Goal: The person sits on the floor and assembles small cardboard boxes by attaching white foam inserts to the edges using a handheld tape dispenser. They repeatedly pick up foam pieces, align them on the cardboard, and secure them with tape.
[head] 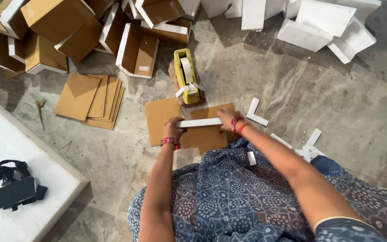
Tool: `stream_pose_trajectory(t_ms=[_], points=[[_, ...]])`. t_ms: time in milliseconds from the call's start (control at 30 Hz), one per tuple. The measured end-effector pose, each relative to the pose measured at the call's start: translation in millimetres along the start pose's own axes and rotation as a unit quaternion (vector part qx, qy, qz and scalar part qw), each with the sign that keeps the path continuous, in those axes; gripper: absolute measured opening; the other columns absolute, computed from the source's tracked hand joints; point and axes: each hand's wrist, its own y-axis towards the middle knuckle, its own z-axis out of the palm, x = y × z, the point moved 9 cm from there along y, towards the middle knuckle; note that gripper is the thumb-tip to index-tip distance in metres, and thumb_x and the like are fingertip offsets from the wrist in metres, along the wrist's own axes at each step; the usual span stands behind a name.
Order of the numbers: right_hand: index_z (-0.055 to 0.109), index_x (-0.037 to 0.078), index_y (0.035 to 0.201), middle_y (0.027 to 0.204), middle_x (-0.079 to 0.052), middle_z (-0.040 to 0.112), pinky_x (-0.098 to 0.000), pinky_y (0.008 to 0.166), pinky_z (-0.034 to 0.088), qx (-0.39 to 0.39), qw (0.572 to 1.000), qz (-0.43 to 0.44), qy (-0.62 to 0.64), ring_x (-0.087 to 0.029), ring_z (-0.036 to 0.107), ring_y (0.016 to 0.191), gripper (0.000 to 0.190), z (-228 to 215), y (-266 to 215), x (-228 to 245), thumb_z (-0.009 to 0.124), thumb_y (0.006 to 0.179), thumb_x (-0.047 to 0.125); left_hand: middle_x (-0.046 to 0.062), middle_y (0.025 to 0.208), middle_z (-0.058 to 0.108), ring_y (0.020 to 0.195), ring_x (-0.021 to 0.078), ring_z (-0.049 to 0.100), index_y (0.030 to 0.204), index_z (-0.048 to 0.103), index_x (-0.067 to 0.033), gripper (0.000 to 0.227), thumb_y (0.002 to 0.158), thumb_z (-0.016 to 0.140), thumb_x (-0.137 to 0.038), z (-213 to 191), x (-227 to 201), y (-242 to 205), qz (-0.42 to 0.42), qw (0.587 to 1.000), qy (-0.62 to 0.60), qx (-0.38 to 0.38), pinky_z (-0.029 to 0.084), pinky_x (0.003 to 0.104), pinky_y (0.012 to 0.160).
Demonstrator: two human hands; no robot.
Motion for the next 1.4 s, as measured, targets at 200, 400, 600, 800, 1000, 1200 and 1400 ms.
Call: stream_pose_trajectory(t_ms=[200, 400, 600, 800, 1000, 1200, 1400], points=[[0.074, 0.013, 0.121, 0.104, -0.014, 0.074, -0.0392, 0.084, 0.058, -0.135, 0.953, 0.024, 0.270, -0.027, 0.074, 0.093, 0.058, -79.8, 97.4, -24.7, 0.080, 0.083, 0.057, 0.009, 0.100, 0.078, 0.092, 0.0240, 0.076, 0.108, 0.075, -0.0153, 0.051, 0.060, 0.093, -0.012, 58.8, -28.0, 16.8, -0.012, 0.994, -0.104, -0.003, 0.060, 0.036, 0.082], [0.078, 0.004, 0.104, 0.086, -0.013, 0.075, -0.0365, 0.071, 0.056, -0.045, 0.857, 0.234, 0.457, -0.020, 0.072, 0.072, 0.054, -26.7, 137.4, -8.5, 0.079, 0.085, 0.055, 0.008, 0.101, 0.079, 0.093, 0.0217, 0.076, 0.115, 0.077, -0.0193, 0.052, 0.066, 0.092, -0.022, 62.0, -21.5, 10.0, -0.090, 0.988, -0.099, 0.073, 0.059, 0.037, 0.084], [0.079, 0.003, 0.097, 0.089, -0.006, 0.080, -0.0247, 0.071, 0.056, -0.181, 0.785, 0.123, 0.580, -0.010, 0.072, 0.078, 0.041, -30.4, 80.9, 14.7, 0.084, 0.083, 0.040, 0.010, 0.103, 0.079, 0.096, 0.0239, 0.077, 0.115, 0.077, -0.0185, 0.049, 0.069, 0.092, -0.026, 64.6, -21.3, 20.5, -0.029, 0.989, -0.125, 0.071, 0.059, 0.037, 0.087], [0.074, 0.003, 0.094, 0.083, -0.005, 0.076, -0.0265, 0.064, 0.056, -0.046, 0.650, 0.201, 0.732, -0.012, 0.071, 0.071, 0.023, 19.9, -50.1, 51.0, 0.080, 0.087, 0.024, 0.011, 0.102, 0.079, 0.095, 0.0235, 0.077, 0.117, 0.076, -0.0170, 0.045, 0.074, 0.085, -0.022, 66.5, -32.6, 20.8, -0.028, 0.991, -0.112, 0.070, 0.061, 0.036, 0.084], [0.074, 0.002, 0.098, 0.084, -0.005, 0.075, -0.0293, 0.061, 0.059, -0.031, 0.620, 0.230, 0.749, -0.012, 0.070, 0.068, 0.021, 50.3, -49.2, 51.5, 0.077, 0.090, 0.021, 0.011, 0.102, 0.079, 0.092, 0.0226, 0.078, 0.120, 0.074, -0.0135, 0.049, 0.072, 0.083, -0.014, 43.5, -51.2, 26.4, -0.088, 0.989, -0.091, 0.075, 0.062, 0.035, 0.083], [0.073, 0.000, 0.102, 0.083, -0.006, 0.074, -0.0299, 0.055, 0.057, -0.010, 0.616, 0.241, 0.750, -0.012, 0.066, 0.062, 0.017, 97.0, -25.1, 32.6, 0.072, 0.096, 0.016, 0.009, 0.103, 0.079, 0.096, 0.0193, 0.078, 0.122, 0.073, -0.0139, 0.050, 0.073, 0.079, -0.008, 39.9, -55.7, 22.3, -0.089, 0.982, -0.145, 0.085, 0.064, 0.033, 0.085], [0.074, -0.001, 0.103, 0.081, -0.008, 0.076, -0.0281, 0.050, 0.054, -0.001, 0.676, 0.247, 0.694, -0.013, 0.067, 0.057, 0.015, 95.6, -21.7, 30.7, 0.072, 0.093, 0.009, 0.009, 0.113, 0.078, 0.105, 0.0190, 0.075, 0.122, 0.072, -0.0154, 0.053, 0.071, 0.074, -0.003, 49.6, -61.1, 15.3, -0.065, 0.977, -0.141, 0.147, 0.062, 0.033, 0.090]])
